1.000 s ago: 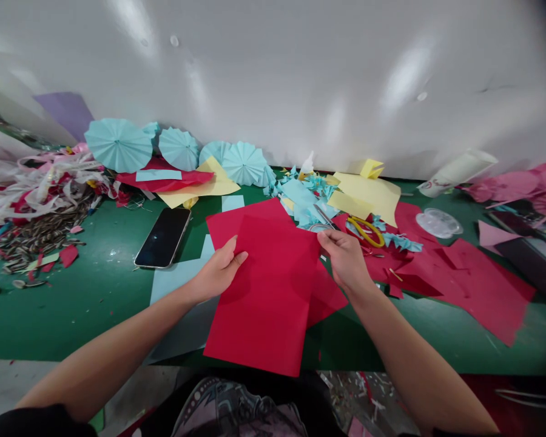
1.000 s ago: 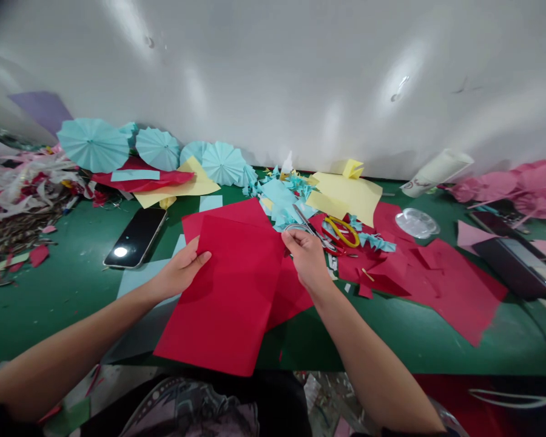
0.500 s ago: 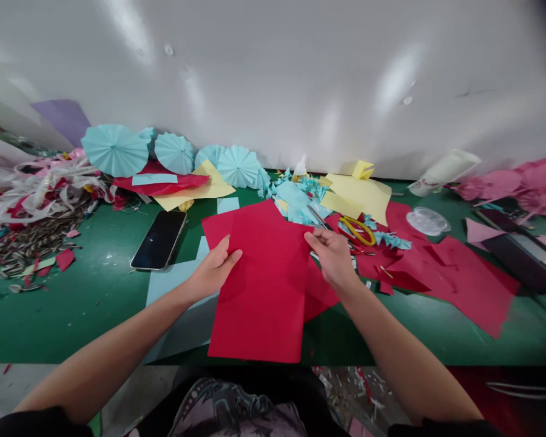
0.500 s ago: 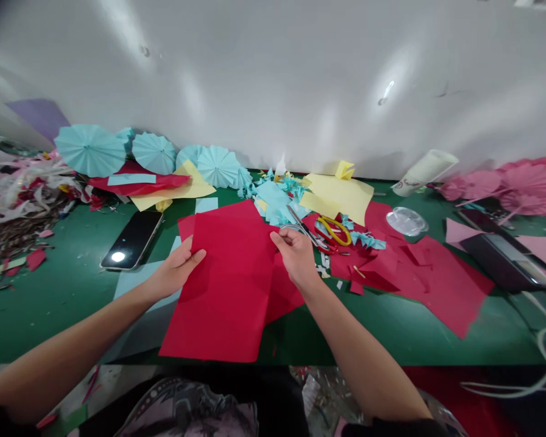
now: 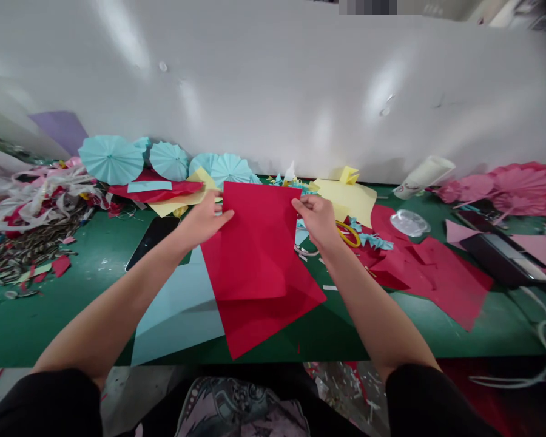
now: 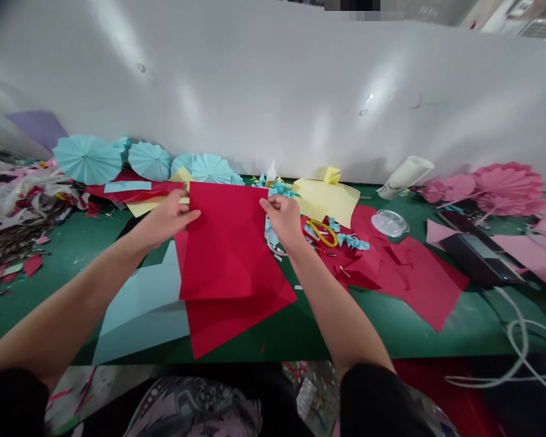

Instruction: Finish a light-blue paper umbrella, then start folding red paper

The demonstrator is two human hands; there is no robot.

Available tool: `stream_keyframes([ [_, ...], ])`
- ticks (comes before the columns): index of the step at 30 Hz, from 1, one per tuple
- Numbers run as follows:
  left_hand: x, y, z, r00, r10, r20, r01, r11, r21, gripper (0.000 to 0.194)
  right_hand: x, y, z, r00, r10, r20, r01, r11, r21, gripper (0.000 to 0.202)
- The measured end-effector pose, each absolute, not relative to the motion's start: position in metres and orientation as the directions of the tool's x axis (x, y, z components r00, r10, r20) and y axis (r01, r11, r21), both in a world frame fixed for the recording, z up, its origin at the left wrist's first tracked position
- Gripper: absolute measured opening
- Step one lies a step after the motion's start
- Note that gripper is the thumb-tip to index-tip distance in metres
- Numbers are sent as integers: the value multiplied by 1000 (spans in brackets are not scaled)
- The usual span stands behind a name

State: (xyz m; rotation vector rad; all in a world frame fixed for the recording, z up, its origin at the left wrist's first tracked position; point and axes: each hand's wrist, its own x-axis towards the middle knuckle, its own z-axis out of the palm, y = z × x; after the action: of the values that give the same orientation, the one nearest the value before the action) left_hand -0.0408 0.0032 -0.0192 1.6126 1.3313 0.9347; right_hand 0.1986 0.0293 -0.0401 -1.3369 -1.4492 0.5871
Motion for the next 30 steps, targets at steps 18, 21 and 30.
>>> stream_keyframes([
  [18, 15, 15, 31, 551, 690, 469, 742, -662, 101, 22, 167, 4, 24, -233, 870, 434, 713, 457, -532, 19],
  [21, 7, 22, 30, 505, 675, 538, 746, -655, 121, 23, 166, 6, 23, -248, 900, 359, 704, 422, -571, 18],
  [30, -32, 46, 31, 107, 697, 709, 865, -417, 280, 19, 172, 14, 18, -334, 922, 197, 630, 374, -680, 14],
])
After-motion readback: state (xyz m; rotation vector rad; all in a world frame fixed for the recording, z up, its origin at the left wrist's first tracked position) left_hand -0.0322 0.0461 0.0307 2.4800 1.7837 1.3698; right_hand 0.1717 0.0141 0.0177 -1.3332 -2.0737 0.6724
